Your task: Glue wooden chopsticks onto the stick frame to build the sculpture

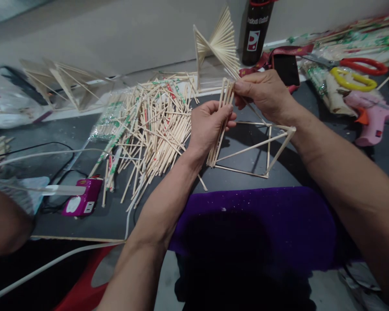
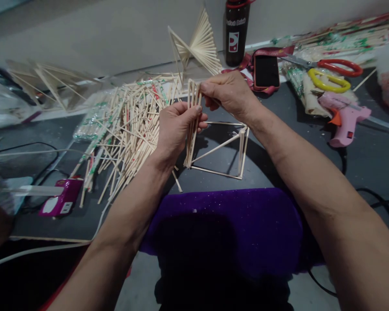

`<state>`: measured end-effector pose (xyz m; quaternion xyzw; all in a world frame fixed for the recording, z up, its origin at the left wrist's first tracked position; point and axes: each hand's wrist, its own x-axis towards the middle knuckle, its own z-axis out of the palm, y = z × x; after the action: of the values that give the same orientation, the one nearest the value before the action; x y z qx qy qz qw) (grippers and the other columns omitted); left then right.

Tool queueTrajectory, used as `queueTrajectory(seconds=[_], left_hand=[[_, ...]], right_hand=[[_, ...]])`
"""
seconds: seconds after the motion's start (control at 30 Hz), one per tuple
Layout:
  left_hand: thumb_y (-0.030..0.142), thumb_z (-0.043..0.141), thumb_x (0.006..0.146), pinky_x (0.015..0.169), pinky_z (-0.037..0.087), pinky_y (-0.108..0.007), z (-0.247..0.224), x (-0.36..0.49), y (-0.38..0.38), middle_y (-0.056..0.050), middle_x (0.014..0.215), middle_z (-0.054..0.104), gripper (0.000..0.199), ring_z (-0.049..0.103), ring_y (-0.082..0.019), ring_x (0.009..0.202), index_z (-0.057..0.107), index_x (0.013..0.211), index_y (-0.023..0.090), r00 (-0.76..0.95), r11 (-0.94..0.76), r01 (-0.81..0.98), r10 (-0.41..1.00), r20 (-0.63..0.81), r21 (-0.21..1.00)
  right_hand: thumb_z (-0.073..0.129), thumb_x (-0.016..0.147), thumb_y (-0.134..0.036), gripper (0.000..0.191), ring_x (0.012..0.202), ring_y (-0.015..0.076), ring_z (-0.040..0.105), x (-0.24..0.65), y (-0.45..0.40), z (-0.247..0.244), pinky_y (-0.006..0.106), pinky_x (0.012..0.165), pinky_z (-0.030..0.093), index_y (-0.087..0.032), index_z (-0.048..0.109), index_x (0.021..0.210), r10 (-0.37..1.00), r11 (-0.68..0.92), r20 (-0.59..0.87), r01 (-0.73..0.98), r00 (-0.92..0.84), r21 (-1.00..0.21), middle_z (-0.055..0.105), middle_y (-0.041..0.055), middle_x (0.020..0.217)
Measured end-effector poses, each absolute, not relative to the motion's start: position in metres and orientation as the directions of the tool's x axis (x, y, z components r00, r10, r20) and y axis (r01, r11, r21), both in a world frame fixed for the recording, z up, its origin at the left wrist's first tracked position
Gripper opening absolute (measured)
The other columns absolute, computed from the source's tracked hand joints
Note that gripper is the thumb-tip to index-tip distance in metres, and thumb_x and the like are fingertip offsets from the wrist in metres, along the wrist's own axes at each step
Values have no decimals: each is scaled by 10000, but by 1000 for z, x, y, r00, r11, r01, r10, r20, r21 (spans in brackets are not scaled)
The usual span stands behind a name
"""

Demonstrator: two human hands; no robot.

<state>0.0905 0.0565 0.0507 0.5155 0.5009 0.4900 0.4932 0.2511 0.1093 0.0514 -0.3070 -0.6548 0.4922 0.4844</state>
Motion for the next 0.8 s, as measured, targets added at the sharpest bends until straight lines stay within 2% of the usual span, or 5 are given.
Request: queueTrajectory(seconds=[0.2, 0.3, 0.5, 0.8], left_hand=[[306, 703, 906, 551, 524, -153, 51, 90, 57, -10, 725, 733, 179, 670, -58, 576, 646, 805, 170, 39, 5, 31, 999, -7, 1000], [341, 695, 920, 569, 536, -154, 54, 89, 57, -8, 740, 739, 201, 691, -66, 604, 656, 833, 164, 45, 15, 57, 999, -17, 998], [333, 650, 960, 663, 575, -170, 60, 84, 59, -15, 801, 755, 197, 734, -81, 686, 680, 909, 146, 73, 35, 101, 996, -43, 994], [248, 650, 952, 723, 587, -236, 60, 82, 58, -7, 766, 724, 149, 731, -100, 705, 656, 852, 139, 108, 19, 96, 994, -30, 995]], right_hand=[[606, 967, -138, 414, 521, 98, 447, 250, 109, 54, 281, 545, 354, -162, 634, 554, 893, 345, 336, -25, -300, -938, 554, 24, 534], [581, 966, -75, 423, 494, 71, 438, 249, 107, 57, 246, 527, 336, -137, 622, 550, 889, 357, 344, -14, -301, -934, 546, 4, 514], [609, 979, -132, 405, 469, 52, 450, 248, 106, 57, 203, 500, 334, -121, 625, 575, 877, 408, 391, 3, -279, -913, 546, -20, 509], [696, 944, -274, 392, 480, 66, 477, 251, 107, 52, 212, 503, 329, -130, 665, 580, 847, 480, 462, 5, -262, -877, 567, 1, 522]])
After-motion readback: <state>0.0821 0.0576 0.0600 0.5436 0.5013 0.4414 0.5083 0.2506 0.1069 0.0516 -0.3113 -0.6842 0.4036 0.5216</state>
